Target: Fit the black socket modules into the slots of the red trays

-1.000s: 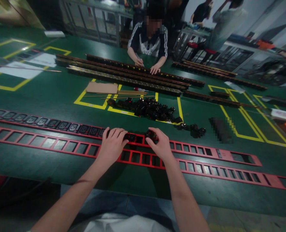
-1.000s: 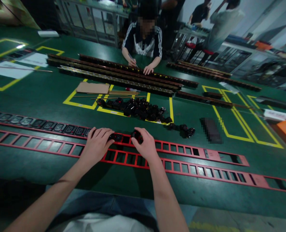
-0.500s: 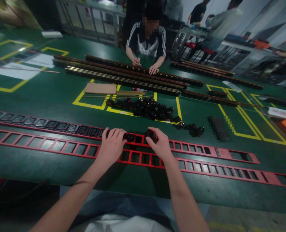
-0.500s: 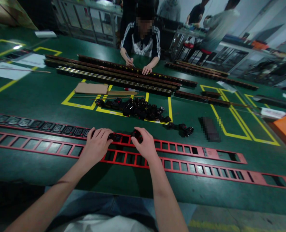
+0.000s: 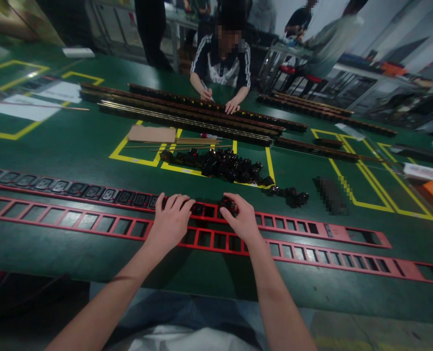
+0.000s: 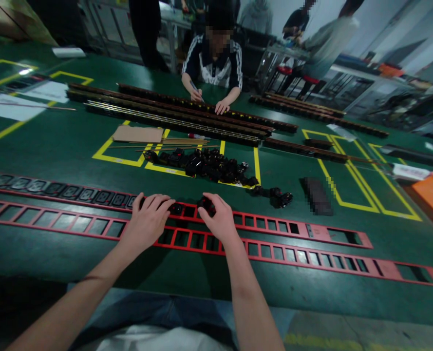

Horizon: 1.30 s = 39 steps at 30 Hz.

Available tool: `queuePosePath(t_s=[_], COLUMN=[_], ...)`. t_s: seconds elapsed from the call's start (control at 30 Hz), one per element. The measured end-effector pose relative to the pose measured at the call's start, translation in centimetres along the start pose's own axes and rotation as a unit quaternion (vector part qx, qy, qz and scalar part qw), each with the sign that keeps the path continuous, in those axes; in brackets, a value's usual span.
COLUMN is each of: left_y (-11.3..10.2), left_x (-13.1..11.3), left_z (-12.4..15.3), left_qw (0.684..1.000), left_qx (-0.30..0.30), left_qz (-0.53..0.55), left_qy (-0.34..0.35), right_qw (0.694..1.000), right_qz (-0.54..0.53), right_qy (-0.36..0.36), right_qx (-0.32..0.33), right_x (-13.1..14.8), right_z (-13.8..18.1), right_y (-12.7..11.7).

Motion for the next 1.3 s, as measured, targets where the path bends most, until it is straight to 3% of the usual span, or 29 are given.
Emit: queuePosePath(t_s=[0.23, 1.3], left_y=[0.15, 0.12], left_x=[-0.39, -0.32], left_z=[0.11, -0.12], left_qw=[0.998, 0.997], left_qx=[0.001, 0.011], left_qz=[0.034, 0.065], left_qy=[0.047, 0.035], right_qw=[1.000, 1.000], right_qz=[0.001, 0.011], right_qy=[0.004, 0.007], right_qx=[0.001, 0.011], right_x=[-0.15, 0.15], right_z=[0.04, 0.07], right_y=[0.05, 0.01])
Point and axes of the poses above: each hand's wrist, its own z-axis away from the middle knuckle, its own y-axis out of the palm, x = y × z, the point moved 6 cm from there along -z, towards the middle knuckle, and after that the axes turned 13 degrees about -x, right-handed, at the moved point
